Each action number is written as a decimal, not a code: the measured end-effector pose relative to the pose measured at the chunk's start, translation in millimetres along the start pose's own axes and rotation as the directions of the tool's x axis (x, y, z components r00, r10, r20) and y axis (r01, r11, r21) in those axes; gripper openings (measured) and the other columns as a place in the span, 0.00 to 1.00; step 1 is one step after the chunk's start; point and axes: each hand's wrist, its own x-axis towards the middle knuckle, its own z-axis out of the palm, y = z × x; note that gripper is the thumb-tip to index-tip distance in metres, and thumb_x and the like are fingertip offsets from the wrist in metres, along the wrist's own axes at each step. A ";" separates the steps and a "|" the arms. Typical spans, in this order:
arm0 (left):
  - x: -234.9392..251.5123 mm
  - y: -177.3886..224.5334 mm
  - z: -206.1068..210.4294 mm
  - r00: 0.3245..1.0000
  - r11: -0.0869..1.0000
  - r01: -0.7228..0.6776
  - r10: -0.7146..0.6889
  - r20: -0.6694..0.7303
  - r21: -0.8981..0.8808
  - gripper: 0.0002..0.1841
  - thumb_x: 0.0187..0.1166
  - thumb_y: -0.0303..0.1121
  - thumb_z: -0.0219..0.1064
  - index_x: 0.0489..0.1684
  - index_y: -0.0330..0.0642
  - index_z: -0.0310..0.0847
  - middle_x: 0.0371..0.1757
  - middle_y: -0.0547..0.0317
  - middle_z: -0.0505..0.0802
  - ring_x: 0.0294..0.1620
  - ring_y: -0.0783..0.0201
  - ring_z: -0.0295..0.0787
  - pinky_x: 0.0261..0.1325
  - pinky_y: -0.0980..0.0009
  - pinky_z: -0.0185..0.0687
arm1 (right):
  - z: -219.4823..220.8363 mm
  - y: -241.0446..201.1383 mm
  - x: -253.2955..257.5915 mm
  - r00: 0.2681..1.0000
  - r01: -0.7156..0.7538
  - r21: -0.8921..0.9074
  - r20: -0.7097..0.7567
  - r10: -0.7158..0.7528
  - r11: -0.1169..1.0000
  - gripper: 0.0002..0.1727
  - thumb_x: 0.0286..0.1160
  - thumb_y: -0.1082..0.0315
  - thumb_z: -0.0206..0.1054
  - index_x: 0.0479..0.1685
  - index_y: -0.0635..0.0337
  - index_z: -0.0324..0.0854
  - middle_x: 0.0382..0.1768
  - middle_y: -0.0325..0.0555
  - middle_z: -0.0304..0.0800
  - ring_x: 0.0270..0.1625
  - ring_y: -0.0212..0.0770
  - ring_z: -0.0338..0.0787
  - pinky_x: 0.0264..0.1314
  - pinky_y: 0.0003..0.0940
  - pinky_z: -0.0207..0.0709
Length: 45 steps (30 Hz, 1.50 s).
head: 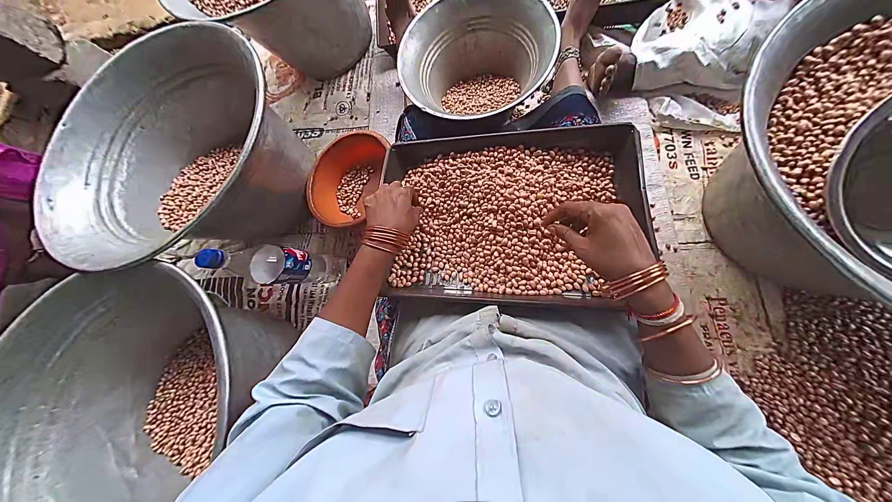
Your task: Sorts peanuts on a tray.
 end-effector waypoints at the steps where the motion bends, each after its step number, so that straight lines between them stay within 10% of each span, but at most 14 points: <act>1: -1.9 -2.1 -2.3 1.000 0.999 0.006 -0.006 0.001 -0.048 0.13 0.77 0.42 0.71 0.50 0.44 0.93 0.55 0.40 0.94 0.62 0.35 0.89 0.58 0.30 0.78 | 5.8 -4.8 6.4 0.999 0.030 -0.063 0.023 -0.029 0.998 0.05 0.76 0.71 0.74 0.44 0.53 0.93 0.31 0.48 0.92 0.28 0.49 0.89 0.31 0.54 0.80; 3: -5.1 -7.7 -11.2 1.000 0.953 0.011 -0.016 -0.017 -0.303 0.14 0.80 0.42 0.70 0.49 0.40 0.92 0.44 0.41 0.95 0.50 0.40 0.93 0.57 0.34 0.81 | 18.4 -12.6 22.7 0.998 0.051 -0.202 0.052 -0.041 0.978 0.04 0.74 0.70 0.75 0.43 0.53 0.93 0.34 0.50 0.92 0.33 0.55 0.91 0.33 0.58 0.81; 7: -18.3 -4.2 -15.1 0.998 0.601 -0.065 0.041 -0.051 -0.796 0.07 0.84 0.28 0.64 0.52 0.37 0.79 0.29 0.58 0.89 0.19 0.71 0.82 0.25 0.73 0.81 | 38.0 -18.1 46.0 0.994 0.020 -0.367 0.110 0.022 0.930 0.06 0.72 0.68 0.77 0.43 0.57 0.91 0.39 0.57 0.92 0.40 0.62 0.92 0.35 0.59 0.81; 13: -45.6 47.0 -9.8 0.937 0.751 -0.302 0.346 -0.039 -0.587 0.07 0.80 0.30 0.71 0.51 0.42 0.88 0.21 0.61 0.80 0.20 0.64 0.71 0.31 0.60 0.73 | 41.1 -17.7 43.1 0.987 0.000 -0.316 0.150 0.050 0.949 0.05 0.71 0.71 0.75 0.43 0.57 0.91 0.39 0.57 0.92 0.40 0.61 0.92 0.35 0.61 0.81; 20: -56.4 77.8 -4.5 0.665 0.367 -0.107 0.717 0.208 -0.924 0.07 0.68 0.18 0.74 0.40 0.37 0.86 0.29 0.66 0.91 0.28 0.78 0.84 0.35 0.79 0.82 | 35.5 -35.7 25.0 0.984 0.133 -0.029 0.127 -0.129 0.991 0.10 0.71 0.66 0.77 0.49 0.53 0.89 0.35 0.45 0.90 0.32 0.48 0.90 0.30 0.50 0.82; 24: -28.1 26.1 -35.9 0.910 0.705 -0.208 0.394 0.130 -0.678 0.04 0.79 0.26 0.72 0.44 0.40 0.92 0.36 0.57 0.94 0.32 0.67 0.85 0.40 0.64 0.81 | 24.8 -23.8 17.4 0.994 0.040 -0.122 0.109 -0.027 0.992 0.13 0.71 0.67 0.78 0.53 0.53 0.90 0.43 0.51 0.92 0.40 0.53 0.93 0.37 0.55 0.85; 26: -10.7 -9.0 -47.0 0.989 0.873 -0.150 0.136 -0.065 -0.464 0.08 0.81 0.31 0.72 0.50 0.40 0.92 0.47 0.40 0.95 0.49 0.42 0.91 0.57 0.36 0.80 | 12.7 -10.4 5.6 0.992 -0.057 -0.159 0.102 0.074 0.986 0.16 0.69 0.68 0.80 0.55 0.54 0.89 0.45 0.55 0.91 0.42 0.57 0.92 0.39 0.59 0.84; 28: 2.7 -33.0 -51.1 0.975 0.938 -0.093 0.016 -0.224 -0.335 0.15 0.81 0.34 0.70 0.59 0.36 0.87 0.62 0.28 0.88 0.70 0.29 0.81 0.74 0.30 0.69 | 2.9 2.5 -0.1 0.974 -0.180 -0.217 0.100 0.205 0.959 0.20 0.69 0.65 0.81 0.61 0.55 0.87 0.52 0.61 0.90 0.49 0.64 0.91 0.44 0.65 0.83; 35: 31.9 -1.4 -21.9 0.991 0.976 -0.093 0.111 0.081 -0.198 0.24 0.76 0.39 0.78 0.68 0.39 0.84 0.65 0.31 0.88 0.67 0.29 0.84 0.68 0.27 0.74 | 4.6 16.8 6.6 0.881 -0.393 -0.409 0.091 0.465 0.824 0.27 0.63 0.67 0.84 0.64 0.62 0.84 0.61 0.70 0.84 0.60 0.75 0.86 0.50 0.71 0.80; 40: -6.6 75.0 -8.2 0.950 0.969 -0.242 0.245 0.193 -0.041 0.31 0.65 0.23 0.77 0.73 0.28 0.77 0.73 0.33 0.83 0.74 0.32 0.81 0.70 0.34 0.77 | 34.8 -1.1 18.2 0.842 -0.314 -0.408 0.298 0.450 0.857 0.29 0.67 0.68 0.79 0.70 0.62 0.80 0.62 0.67 0.85 0.58 0.70 0.88 0.52 0.68 0.80; 45: -45.6 94.2 -6.7 0.831 0.842 -0.324 0.471 0.295 -0.432 0.36 0.65 0.20 0.77 0.79 0.27 0.71 0.70 0.33 0.87 0.72 0.41 0.85 0.76 0.41 0.74 | 58.3 -19.4 29.6 0.834 -0.298 -0.176 0.430 0.346 0.938 0.39 0.66 0.68 0.80 0.81 0.64 0.70 0.64 0.66 0.83 0.58 0.65 0.89 0.56 0.64 0.81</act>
